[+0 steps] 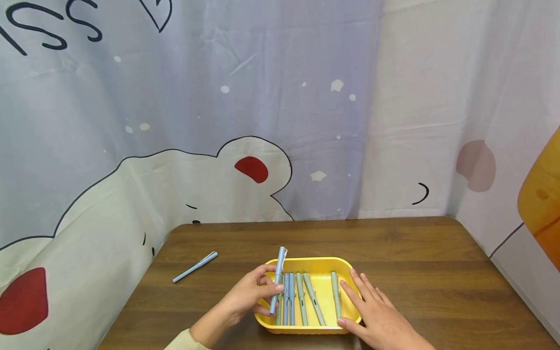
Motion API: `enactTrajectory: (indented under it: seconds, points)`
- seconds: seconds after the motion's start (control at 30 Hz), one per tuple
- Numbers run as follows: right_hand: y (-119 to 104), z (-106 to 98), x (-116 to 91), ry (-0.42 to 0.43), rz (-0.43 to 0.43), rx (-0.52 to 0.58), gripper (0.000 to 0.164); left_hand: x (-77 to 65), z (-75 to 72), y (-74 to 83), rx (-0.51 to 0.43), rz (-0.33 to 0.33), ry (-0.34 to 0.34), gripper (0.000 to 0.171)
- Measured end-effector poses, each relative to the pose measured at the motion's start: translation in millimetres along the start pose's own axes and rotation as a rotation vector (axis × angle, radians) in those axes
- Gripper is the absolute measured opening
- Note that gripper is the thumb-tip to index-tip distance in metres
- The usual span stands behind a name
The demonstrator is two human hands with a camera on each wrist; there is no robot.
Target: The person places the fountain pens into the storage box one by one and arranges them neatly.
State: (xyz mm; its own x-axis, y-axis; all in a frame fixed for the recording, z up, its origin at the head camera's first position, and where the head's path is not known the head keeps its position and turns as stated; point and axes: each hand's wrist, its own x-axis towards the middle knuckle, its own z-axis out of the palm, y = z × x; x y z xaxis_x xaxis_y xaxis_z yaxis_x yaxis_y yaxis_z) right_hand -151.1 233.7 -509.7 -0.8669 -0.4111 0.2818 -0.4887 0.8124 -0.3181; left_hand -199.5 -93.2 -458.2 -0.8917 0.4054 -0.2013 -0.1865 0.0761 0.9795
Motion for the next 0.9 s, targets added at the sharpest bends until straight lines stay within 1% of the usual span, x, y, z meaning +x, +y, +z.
enactTrajectory:
  seconds: [0.17,0.3,0.53,0.73,0.9]
  points:
    - [0.6,0.7,-0.3,0.006,-0.005,-0.009,0.075,5.2,9.5,-2.3,-0.026,-0.023,-0.018,0.054]
    - [1.0,1.7,-0.4,-0.001,0.014,-0.001,0.076,7.8,17.7,-2.0,-0.051,-0.043,-0.034,0.057]
    - [0.7,2.0,-0.5,-0.015,0.031,0.013,0.076,13.1,28.5,-0.1,-0.091,-0.054,-0.083,0.063]
    - [1.2,1.8,-0.2,-0.021,0.035,0.017,0.077,19.3,38.4,0.7,-0.084,-0.059,-0.087,0.060]
    - [0.8,0.4,0.2,-0.031,0.033,0.017,0.077,24.4,47.4,1.0,-0.045,-0.100,-0.111,0.062]
